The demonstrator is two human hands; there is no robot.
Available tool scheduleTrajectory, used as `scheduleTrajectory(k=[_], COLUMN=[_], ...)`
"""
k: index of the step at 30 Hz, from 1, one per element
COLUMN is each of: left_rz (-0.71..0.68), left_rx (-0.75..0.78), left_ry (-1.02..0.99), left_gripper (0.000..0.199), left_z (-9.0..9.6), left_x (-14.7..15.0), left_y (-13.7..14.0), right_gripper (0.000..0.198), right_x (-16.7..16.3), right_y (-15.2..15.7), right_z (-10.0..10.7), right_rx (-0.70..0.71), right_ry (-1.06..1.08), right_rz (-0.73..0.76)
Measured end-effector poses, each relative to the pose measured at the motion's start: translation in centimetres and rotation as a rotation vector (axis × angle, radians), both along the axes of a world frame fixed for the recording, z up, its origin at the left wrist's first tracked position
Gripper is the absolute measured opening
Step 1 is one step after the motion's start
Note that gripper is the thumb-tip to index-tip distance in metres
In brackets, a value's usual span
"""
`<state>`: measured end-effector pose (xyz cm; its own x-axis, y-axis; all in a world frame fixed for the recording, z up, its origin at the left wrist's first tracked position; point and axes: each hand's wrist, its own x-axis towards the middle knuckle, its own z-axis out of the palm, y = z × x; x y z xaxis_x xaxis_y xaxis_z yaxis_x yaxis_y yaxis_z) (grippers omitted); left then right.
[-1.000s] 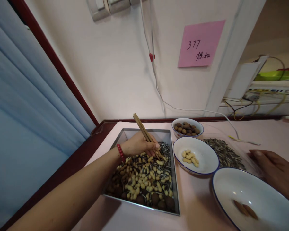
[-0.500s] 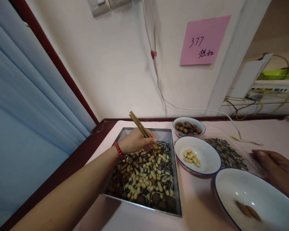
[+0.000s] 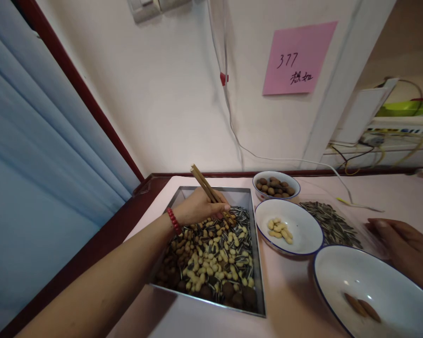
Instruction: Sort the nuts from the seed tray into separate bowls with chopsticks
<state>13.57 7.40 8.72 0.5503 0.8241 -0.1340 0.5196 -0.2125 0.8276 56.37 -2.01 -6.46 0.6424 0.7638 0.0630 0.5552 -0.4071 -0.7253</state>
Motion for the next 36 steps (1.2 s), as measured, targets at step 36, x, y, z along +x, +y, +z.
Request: scheduleTrajectory(k=[36], left_rz=[-0.078], left_rx=[0.051], left_ry=[0.004], left_gripper=[0.005], left_z=[-1.8], left_x=[0.3], left_y=[0.1], right_gripper=[0.054], right_x=[0.2], right_y=[0.1], right_z=[-0.3], right_rx=[-0.029], right_ry=[-0.153], right_rz=[0.01])
